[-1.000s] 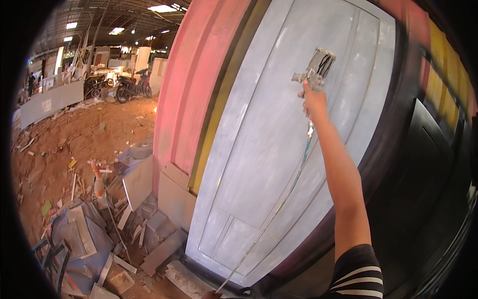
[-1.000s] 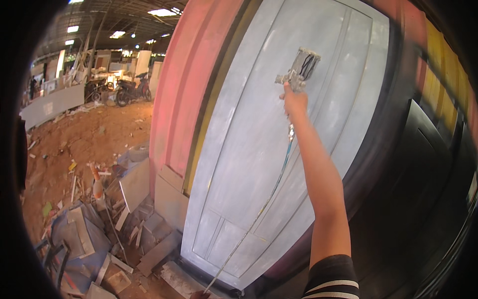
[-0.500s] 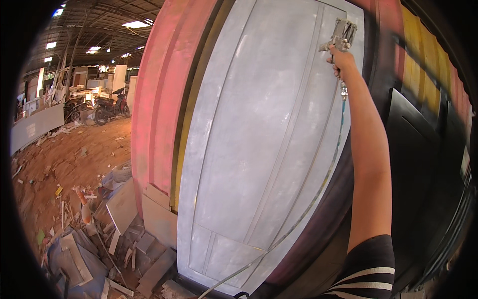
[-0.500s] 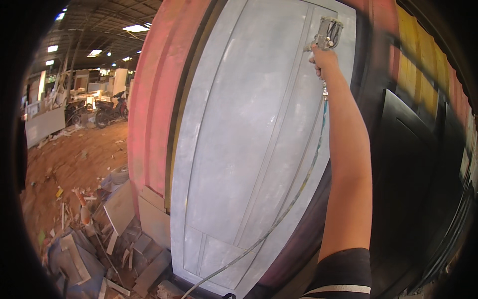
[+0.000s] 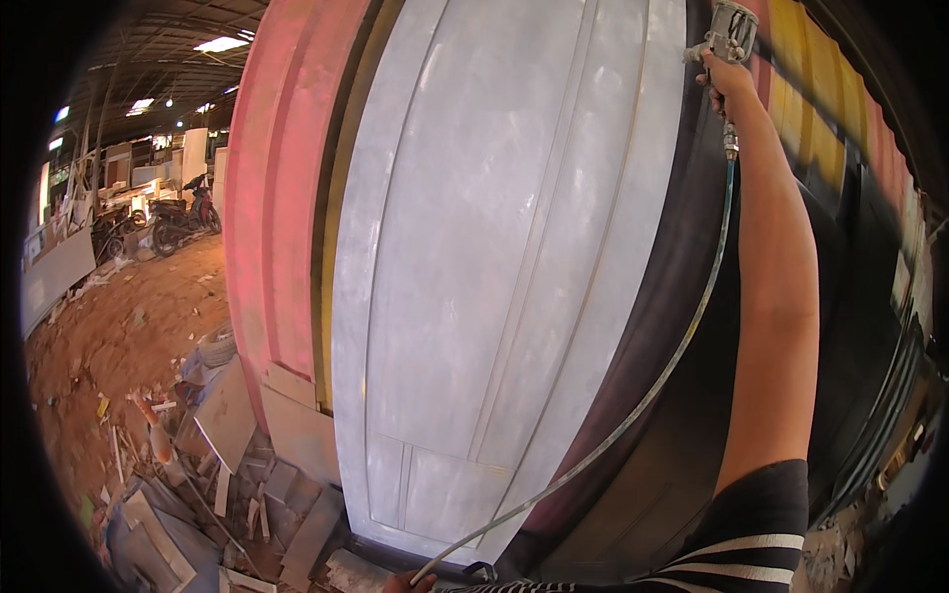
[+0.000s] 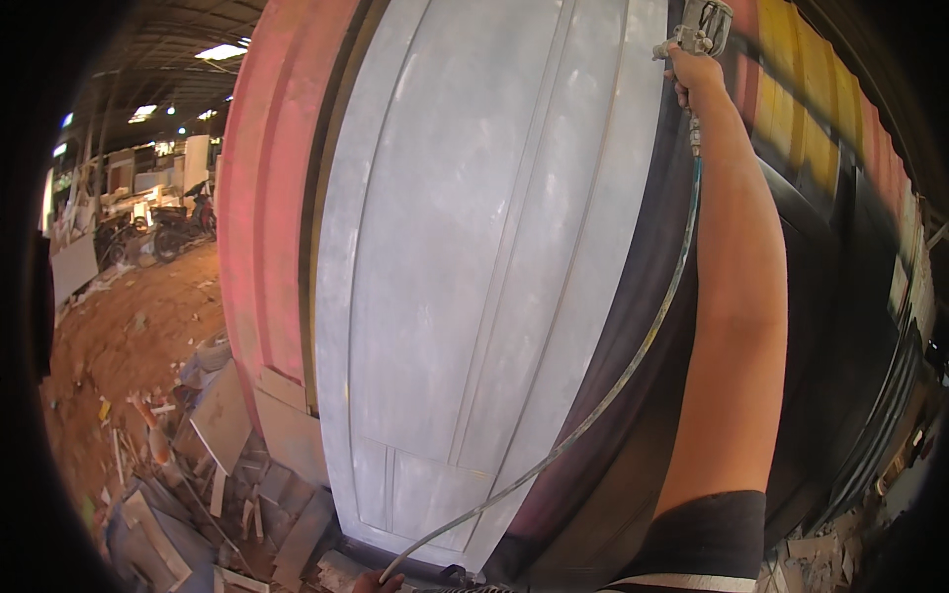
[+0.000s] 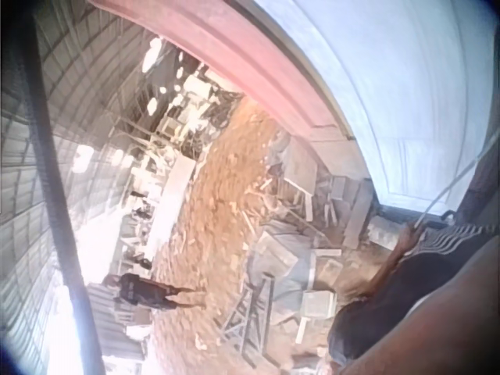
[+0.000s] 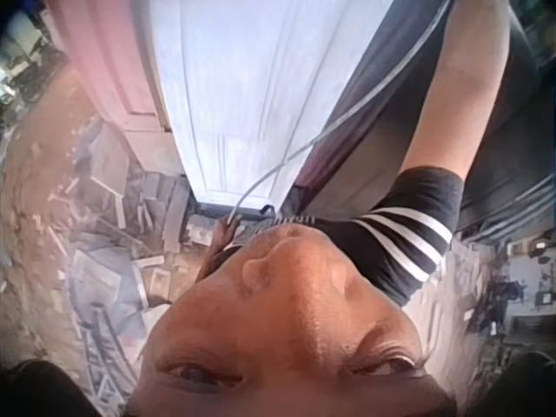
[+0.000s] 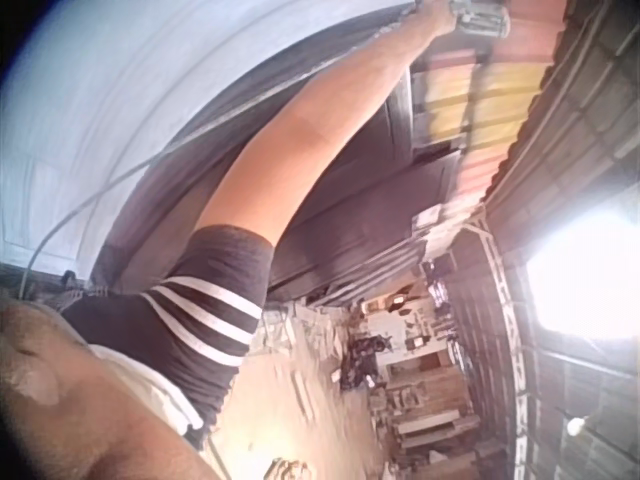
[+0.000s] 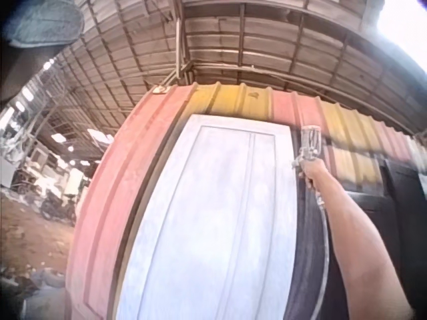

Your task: The person prepares a spray gun by pouring black paint from a can into the reservoir and then uses the spray gun to apply paint to a wooden door.

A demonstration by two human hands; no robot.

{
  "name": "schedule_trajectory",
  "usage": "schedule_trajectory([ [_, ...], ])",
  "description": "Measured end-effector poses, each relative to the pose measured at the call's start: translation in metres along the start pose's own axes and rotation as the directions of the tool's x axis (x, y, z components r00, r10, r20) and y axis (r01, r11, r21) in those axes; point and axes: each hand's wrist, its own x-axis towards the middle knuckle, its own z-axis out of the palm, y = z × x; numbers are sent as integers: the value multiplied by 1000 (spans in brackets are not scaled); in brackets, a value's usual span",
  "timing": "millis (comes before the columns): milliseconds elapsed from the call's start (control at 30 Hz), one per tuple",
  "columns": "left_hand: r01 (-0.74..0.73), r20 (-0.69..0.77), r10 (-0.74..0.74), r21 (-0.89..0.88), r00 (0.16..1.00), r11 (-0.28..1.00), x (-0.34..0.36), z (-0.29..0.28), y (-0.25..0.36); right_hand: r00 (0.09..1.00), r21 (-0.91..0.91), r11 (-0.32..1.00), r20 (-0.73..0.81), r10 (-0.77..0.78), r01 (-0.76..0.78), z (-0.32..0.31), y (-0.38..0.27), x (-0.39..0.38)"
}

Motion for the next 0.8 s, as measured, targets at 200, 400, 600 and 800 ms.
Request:
schedule_trajectory([
  [200, 35, 119, -36, 6, 992, 999, -23, -19, -21, 994, -153, 983, 21, 106, -102, 13, 48, -68],
  [400, 222, 104, -244, 184, 964, 958, -58, -46, -48, 951, -218, 939, 101, 294, -267, 39, 150, -157],
  [600, 187, -21, -189, 264, 982, 946, -115, -61, -82, 936, -208, 929, 112, 334, -306, 52, 198, -291],
  [800, 431, -31, -448, 340, 893, 836, -217, -64, -135, 879, -320, 853, 105, 465, -412, 49, 293, -461],
])
